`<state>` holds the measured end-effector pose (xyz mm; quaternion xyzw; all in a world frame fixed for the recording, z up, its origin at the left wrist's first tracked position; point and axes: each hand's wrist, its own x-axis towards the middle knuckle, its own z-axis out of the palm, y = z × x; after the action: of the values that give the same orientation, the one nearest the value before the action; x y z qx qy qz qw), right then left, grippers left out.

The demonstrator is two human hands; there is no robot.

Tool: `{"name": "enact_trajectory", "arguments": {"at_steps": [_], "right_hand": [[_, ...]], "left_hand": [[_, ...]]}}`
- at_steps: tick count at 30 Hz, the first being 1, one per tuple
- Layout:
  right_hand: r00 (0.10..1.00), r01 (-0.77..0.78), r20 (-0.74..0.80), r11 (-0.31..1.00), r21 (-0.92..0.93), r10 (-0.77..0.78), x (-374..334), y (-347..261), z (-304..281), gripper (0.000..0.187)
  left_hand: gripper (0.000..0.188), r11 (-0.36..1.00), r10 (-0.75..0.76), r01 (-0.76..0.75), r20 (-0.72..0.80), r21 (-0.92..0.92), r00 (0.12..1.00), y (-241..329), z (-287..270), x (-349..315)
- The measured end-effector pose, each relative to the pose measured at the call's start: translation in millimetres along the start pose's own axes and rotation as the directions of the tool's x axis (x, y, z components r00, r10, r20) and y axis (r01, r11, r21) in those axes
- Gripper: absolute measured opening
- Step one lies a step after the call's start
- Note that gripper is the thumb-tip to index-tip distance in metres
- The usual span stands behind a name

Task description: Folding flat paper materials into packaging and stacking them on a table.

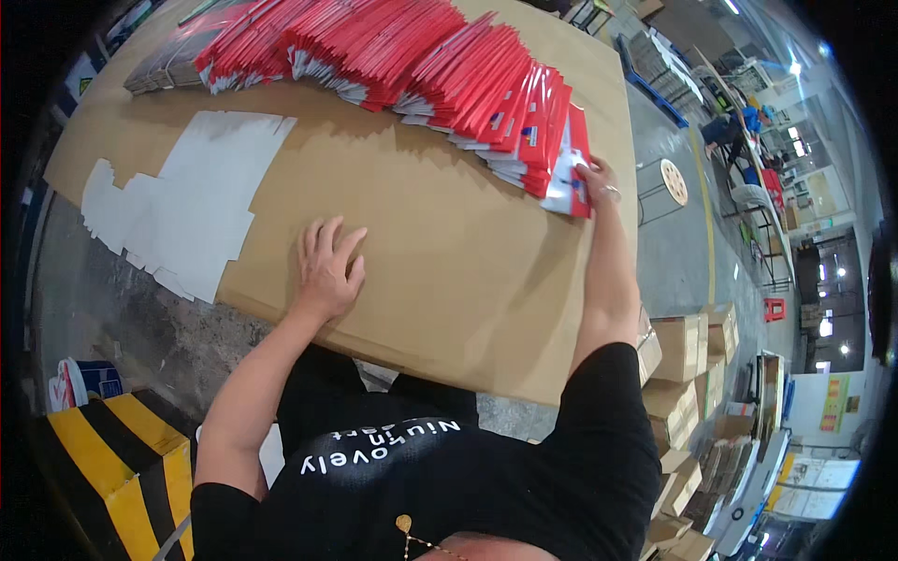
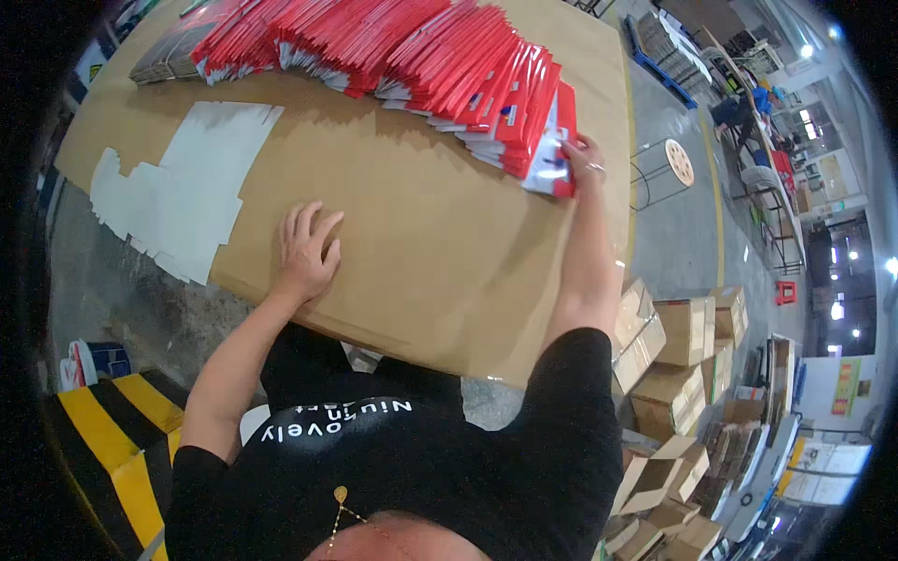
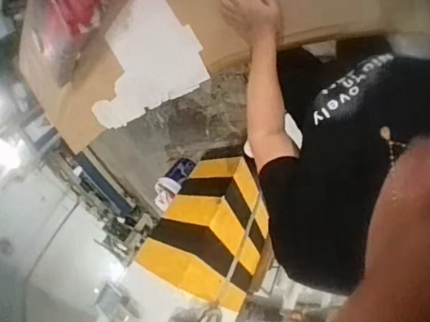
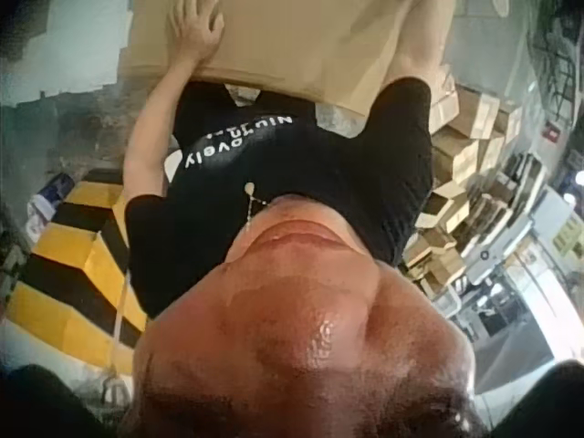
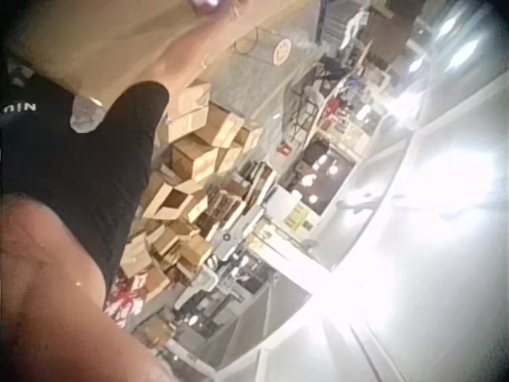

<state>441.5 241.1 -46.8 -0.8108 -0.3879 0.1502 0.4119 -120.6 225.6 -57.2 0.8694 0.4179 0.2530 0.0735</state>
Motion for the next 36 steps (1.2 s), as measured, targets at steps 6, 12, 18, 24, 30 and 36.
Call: {"name": "enact_trajectory", "arguments": {"at_steps": [6, 12, 18, 24, 30, 36], "right_hand": [[0.820, 0.543, 0.503, 0.653, -0.528, -0.274, 23, -25, 43, 0.041], [0.964, 0.227, -0.115, 0.968, -0.104, -0.239, -75, 6, -3, 0.042], [0.914, 0.399, 0.184, 0.880, -0.257, -0.361, -214, -6, -3, 0.032], [0.944, 0.265, 0.270, 0.923, -0.280, -0.189, -352, -65, -7, 0.025], [0.456, 0.808, 0.748, 0.577, -0.121, -0.482, -422, -151, 68, 0.080], [0.679, 0.722, 0.561, 0.568, -0.395, -0.473, -435, -81, 18, 0.064]], "left_hand": [[0.044, 0.997, -0.054, 0.050, -0.058, -0.060, 0.997, -10, 1, -12], [0.049, 0.988, -0.013, 0.003, -0.069, -0.151, 0.998, 0, 18, 17], [0.069, 0.958, -0.245, 0.276, -0.286, 0.074, 0.926, -40, -14, -10], [0.073, 0.928, -0.315, 0.268, 0.163, 0.258, 0.935, -82, -62, -49], [0.073, 0.945, 0.197, -0.140, 0.175, -0.294, 0.965, 31, -52, -49], [0.107, 0.933, 0.327, -0.220, 0.413, -0.286, 0.850, -22, -57, -59]]}}
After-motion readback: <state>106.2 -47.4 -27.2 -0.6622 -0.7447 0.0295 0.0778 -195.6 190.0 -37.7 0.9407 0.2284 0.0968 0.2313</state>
